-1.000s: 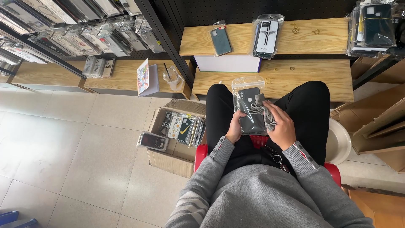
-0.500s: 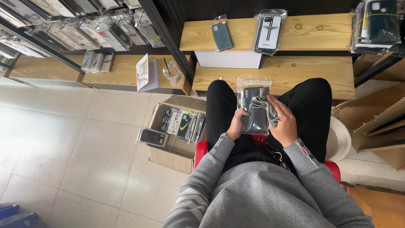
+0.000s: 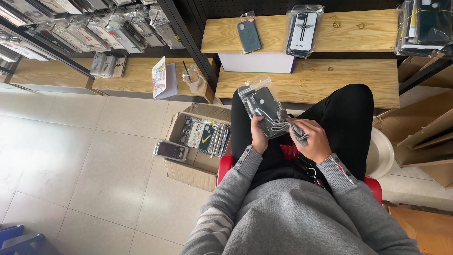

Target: The person is cleaning individual phone cases with a cloth and then placing them into plastic bags for organization.

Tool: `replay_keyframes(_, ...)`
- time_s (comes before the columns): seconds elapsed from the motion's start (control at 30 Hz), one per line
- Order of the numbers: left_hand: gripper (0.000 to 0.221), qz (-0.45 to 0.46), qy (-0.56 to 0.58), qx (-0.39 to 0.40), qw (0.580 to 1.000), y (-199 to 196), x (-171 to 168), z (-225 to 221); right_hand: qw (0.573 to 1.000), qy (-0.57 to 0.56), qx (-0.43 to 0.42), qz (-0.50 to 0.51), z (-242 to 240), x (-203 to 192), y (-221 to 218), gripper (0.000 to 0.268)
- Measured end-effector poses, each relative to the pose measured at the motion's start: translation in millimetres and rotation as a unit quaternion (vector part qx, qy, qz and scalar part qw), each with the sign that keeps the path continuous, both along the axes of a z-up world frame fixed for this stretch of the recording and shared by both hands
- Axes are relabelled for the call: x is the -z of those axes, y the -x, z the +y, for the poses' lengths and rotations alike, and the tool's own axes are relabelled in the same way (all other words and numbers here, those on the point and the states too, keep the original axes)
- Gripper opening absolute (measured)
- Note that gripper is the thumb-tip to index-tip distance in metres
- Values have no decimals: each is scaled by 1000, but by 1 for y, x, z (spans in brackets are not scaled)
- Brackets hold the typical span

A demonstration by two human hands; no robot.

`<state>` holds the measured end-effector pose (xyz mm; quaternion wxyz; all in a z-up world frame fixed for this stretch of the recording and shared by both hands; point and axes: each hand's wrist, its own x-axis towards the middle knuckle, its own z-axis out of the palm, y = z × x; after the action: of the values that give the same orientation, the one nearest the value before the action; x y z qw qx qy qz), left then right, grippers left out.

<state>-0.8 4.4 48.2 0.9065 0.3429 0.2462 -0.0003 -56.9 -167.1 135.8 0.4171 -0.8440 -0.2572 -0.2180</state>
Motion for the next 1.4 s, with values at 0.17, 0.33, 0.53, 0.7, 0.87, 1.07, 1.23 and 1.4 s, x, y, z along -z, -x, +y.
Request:
replay_keyframes(0.17, 20, -3, -10, -7, 1000, -7, 28, -1, 1000, -7, -6, 10, 0, -4, 1, 15)
replay_keyframes(0.33, 22, 0, -42, 19, 999, -25, 114, 1, 1000, -2, 9, 10, 0, -3, 0, 22)
replay_keyframes(0.53, 15, 2, -66, 96, 993, -6, 51, -17, 998, 1, 59, 2, -3, 2, -3, 23)
replay_keyframes(0.7, 35, -18, -229, 164, 959, 9, 46, -19, 991, -24, 107, 79, -9, 21, -11, 20)
replay_keyframes(0.87, 29, -65, -309, 180, 932, 12, -6, -11, 976, -92, 155, 119, -21, 45, -23, 17)
replay_keyframes(1.07, 36, -187, -308, 93, 928, -29, -17, 7, 954, -127, 205, 176, -17, 58, -24, 21)
replay_keyframes(1.23, 46, -236, -320, 77, 914, -108, -45, 4, 955, -122, 197, 185, -8, 46, -22, 23)
replay_keyframes(1.4, 75, -133, -277, 147, 940, -198, -81, -18, 970, -92, 139, 177, -20, 61, -24, 26)
